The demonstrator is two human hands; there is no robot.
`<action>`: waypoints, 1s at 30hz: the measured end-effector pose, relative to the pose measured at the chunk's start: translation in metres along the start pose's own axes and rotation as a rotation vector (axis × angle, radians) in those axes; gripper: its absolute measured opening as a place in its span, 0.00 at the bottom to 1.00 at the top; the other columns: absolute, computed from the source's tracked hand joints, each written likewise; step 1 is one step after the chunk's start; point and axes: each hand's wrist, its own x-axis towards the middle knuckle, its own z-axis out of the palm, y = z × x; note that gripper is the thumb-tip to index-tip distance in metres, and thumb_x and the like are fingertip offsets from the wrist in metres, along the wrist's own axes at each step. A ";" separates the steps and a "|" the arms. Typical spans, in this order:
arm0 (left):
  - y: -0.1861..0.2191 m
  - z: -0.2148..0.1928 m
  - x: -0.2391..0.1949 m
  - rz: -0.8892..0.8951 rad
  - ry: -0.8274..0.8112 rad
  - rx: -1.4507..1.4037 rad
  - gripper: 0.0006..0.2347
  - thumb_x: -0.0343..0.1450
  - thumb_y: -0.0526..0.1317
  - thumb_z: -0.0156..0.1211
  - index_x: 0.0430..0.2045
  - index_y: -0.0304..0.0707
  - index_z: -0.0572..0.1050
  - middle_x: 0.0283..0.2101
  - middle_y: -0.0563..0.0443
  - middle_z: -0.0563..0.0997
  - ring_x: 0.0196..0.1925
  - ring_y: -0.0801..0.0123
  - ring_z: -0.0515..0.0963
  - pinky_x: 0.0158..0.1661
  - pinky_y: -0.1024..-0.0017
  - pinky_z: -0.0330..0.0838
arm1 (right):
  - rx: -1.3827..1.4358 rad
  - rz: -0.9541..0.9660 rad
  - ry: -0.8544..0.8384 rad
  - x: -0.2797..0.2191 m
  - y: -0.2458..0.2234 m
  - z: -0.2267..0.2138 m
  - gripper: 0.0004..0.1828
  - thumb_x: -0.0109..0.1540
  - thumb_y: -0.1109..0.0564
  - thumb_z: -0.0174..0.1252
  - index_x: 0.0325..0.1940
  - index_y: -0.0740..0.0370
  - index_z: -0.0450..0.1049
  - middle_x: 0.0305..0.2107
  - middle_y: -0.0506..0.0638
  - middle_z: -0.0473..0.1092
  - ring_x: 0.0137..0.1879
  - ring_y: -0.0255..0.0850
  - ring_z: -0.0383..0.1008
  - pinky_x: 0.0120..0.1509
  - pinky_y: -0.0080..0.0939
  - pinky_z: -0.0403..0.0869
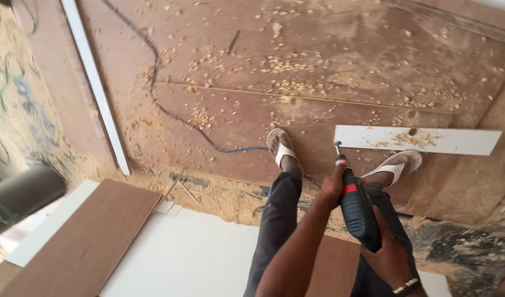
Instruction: Drilling multiple holes in wooden planks using a power drill and marking measurement lines with a marker on a workshop floor.
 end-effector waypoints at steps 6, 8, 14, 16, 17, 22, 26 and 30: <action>0.100 -0.080 -0.072 0.107 -0.085 -0.288 0.25 0.75 0.58 0.57 0.47 0.29 0.66 0.35 0.36 0.83 0.30 0.56 0.84 0.35 0.61 0.83 | -0.065 -0.337 -0.014 -0.010 -0.112 0.045 0.62 0.45 0.58 0.68 0.79 0.42 0.45 0.58 0.61 0.71 0.54 0.60 0.77 0.48 0.54 0.80; 0.128 -0.109 -0.100 0.151 -0.059 -0.309 0.24 0.75 0.58 0.56 0.46 0.30 0.68 0.34 0.37 0.83 0.29 0.57 0.84 0.34 0.61 0.83 | -0.060 -0.377 -0.059 -0.014 -0.156 0.055 0.63 0.44 0.58 0.70 0.79 0.42 0.45 0.58 0.60 0.70 0.55 0.59 0.76 0.52 0.54 0.78; 0.147 -0.180 -0.167 0.403 -0.092 -0.474 0.21 0.75 0.57 0.55 0.41 0.34 0.69 0.33 0.40 0.83 0.29 0.56 0.84 0.34 0.59 0.82 | -0.330 -0.503 -0.201 0.002 -0.161 0.104 0.56 0.47 0.53 0.76 0.74 0.40 0.53 0.53 0.58 0.73 0.61 0.56 0.74 0.65 0.53 0.74; 0.125 -0.193 -0.187 0.427 -0.088 -0.497 0.20 0.74 0.57 0.55 0.40 0.36 0.69 0.34 0.41 0.83 0.29 0.56 0.84 0.35 0.58 0.81 | -0.381 -0.634 -0.188 -0.015 -0.143 0.109 0.50 0.48 0.53 0.75 0.70 0.41 0.57 0.52 0.57 0.75 0.61 0.56 0.74 0.66 0.53 0.74; 0.117 -0.200 -0.193 0.382 -0.147 -0.500 0.19 0.74 0.55 0.57 0.40 0.35 0.70 0.35 0.42 0.83 0.34 0.57 0.84 0.41 0.57 0.82 | -0.392 -0.613 -0.251 -0.026 -0.148 0.104 0.56 0.48 0.55 0.74 0.75 0.43 0.51 0.55 0.60 0.71 0.62 0.59 0.71 0.66 0.54 0.72; 0.084 -0.162 -0.271 0.358 -0.181 -0.497 0.11 0.72 0.45 0.65 0.35 0.39 0.71 0.31 0.46 0.81 0.42 0.57 0.84 0.50 0.51 0.83 | -0.441 -0.808 -0.232 -0.104 -0.151 0.062 0.70 0.37 0.60 0.78 0.78 0.48 0.47 0.70 0.66 0.59 0.64 0.65 0.65 0.63 0.59 0.68; 0.069 -0.111 -0.338 0.431 -0.291 -0.397 0.10 0.70 0.42 0.66 0.34 0.38 0.73 0.29 0.49 0.79 0.41 0.59 0.84 0.46 0.56 0.82 | -0.431 -0.782 -0.206 -0.153 -0.146 0.023 0.65 0.36 0.59 0.80 0.75 0.51 0.56 0.60 0.65 0.66 0.66 0.63 0.66 0.66 0.57 0.67; 0.052 -0.073 -0.373 0.637 -0.219 -0.279 0.09 0.70 0.41 0.67 0.30 0.37 0.73 0.26 0.47 0.80 0.37 0.58 0.84 0.42 0.61 0.81 | -0.360 -0.639 -0.192 -0.194 -0.160 -0.002 0.38 0.49 0.54 0.70 0.64 0.52 0.70 0.54 0.59 0.75 0.63 0.55 0.74 0.66 0.50 0.73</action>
